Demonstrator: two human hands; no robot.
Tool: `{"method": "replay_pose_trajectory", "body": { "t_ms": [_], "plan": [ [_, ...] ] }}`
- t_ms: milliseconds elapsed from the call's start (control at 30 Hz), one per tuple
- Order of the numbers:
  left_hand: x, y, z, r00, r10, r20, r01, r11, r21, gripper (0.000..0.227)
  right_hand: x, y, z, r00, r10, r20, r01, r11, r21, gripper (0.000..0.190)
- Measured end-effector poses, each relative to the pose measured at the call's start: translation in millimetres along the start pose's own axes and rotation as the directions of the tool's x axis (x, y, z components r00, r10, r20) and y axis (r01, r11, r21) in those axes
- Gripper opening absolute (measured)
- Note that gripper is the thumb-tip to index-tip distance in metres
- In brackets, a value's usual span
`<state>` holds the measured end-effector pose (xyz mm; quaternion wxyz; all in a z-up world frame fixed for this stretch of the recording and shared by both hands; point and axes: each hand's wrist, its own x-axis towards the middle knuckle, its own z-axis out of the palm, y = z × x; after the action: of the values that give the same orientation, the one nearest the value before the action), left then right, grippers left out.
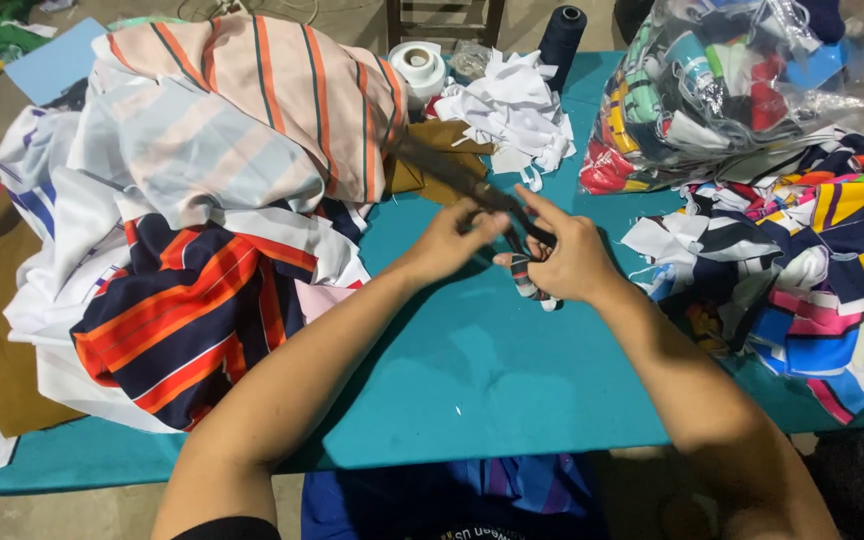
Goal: The person sorts through a pile of colorful fabric scraps on a teal table, then uses shears to cut a blue and yellow striped piece of fabric into smaller sections. The person handles various fabric pieces, including striped and solid-colored materials, and places the cut pieces aside.
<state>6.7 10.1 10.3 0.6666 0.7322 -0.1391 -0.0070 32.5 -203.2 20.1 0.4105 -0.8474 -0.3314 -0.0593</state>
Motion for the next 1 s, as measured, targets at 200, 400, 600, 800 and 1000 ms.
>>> {"method": "replay_pose_trajectory", "body": {
  "t_ms": [200, 400, 600, 800, 1000],
  "plan": [
    [-18.3, 32.1, 3.3, 0.959, 0.283, -0.026, -0.261, 0.912, 0.316, 0.033, 9.4, -5.7, 3.0, 0.975, -0.005, -0.22, 0.023, 0.996, 0.081, 0.066],
    [-13.0, 9.2, 8.6, 0.888, 0.458, -0.033, -0.414, 0.831, 0.372, 0.043, 4.7, 13.2, 13.0, 0.959, 0.048, -0.28, -0.02, 0.995, 0.102, 0.062],
    [-7.3, 3.7, 5.2, 0.802, 0.59, -0.097, -0.414, 0.666, 0.621, 0.041, 6.0, -17.1, 5.4, 0.968, 0.026, -0.251, -0.033, 0.999, -0.02, 0.063],
    [-2.0, 4.5, 3.3, 0.67, 0.721, 0.176, -0.418, 0.171, 0.892, 0.009, 6.1, 2.2, 6.9, 0.985, 0.0, -0.173, -0.011, 0.998, -0.061, 0.066],
    [-3.8, 5.0, -2.6, 0.89, 0.418, 0.183, -0.235, 0.076, 0.969, 0.03, 2.9, 0.8, 2.1, 0.996, 0.089, -0.03, -0.083, 0.983, 0.161, 0.059]
  ]
}}
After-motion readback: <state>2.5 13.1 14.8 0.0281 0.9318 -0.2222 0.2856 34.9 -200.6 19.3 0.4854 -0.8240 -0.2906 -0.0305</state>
